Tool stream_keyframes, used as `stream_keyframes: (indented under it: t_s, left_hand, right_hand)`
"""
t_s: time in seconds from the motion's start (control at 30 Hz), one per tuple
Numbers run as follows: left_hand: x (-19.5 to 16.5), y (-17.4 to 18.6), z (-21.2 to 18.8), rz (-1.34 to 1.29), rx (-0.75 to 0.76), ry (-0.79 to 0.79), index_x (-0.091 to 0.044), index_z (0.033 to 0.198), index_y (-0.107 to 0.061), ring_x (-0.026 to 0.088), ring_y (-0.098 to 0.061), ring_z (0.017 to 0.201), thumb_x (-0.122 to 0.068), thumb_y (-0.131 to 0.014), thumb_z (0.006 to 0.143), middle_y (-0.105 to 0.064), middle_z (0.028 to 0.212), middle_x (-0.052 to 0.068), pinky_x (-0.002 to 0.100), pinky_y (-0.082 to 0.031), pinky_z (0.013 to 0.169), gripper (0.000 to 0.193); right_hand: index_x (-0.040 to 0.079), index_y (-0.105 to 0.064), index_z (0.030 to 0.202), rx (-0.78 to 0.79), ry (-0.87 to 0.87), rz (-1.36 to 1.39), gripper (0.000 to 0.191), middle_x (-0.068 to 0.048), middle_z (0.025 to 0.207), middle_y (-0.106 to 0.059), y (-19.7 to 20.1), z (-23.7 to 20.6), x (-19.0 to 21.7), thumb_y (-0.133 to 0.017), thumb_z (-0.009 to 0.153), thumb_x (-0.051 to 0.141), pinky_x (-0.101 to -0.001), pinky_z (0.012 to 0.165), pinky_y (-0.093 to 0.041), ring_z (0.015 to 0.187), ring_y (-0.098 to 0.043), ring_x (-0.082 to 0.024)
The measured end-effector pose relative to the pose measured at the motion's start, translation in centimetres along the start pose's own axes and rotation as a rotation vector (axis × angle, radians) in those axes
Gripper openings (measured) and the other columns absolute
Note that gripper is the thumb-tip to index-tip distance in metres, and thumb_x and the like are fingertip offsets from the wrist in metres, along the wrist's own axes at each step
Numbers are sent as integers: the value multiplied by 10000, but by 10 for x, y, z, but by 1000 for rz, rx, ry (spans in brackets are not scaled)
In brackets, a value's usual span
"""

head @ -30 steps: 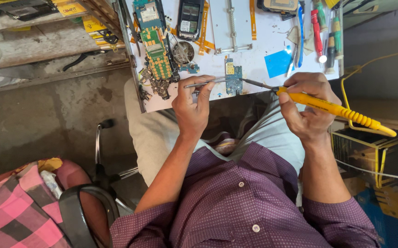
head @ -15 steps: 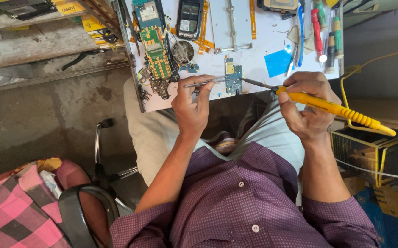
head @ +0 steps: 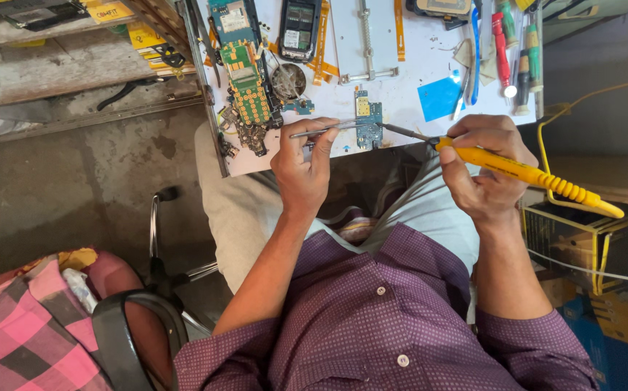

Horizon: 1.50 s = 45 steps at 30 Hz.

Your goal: The person sits at a repair bench and solders components on a phone motherboard, holding the board with tweezers in one hand and a soldering iron in the other. They apply solder wire to the board, rework several points, then set the iron aside and handle the board by hand.

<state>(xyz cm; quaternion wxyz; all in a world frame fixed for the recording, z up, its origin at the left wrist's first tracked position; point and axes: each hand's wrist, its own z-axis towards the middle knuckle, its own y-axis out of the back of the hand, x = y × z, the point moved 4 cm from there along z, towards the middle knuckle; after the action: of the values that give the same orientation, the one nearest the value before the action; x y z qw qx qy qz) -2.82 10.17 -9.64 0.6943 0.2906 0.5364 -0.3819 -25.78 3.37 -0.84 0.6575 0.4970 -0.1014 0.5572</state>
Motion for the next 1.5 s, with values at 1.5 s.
stream_keyframes:
  t_s: [1.5]
  left_hand:
    - [4,0,-4,-32,-12,23,-1,1139,-542,140,-723,957,-16,-702,1027,-763,1084,126,273,-585,877,196]
  right_hand:
    - [20,-589,1134,3,-27,12,224,-163,1041,-695,2,0,-2,-783,1066,108,-263,787,-554,880,-694,-198]
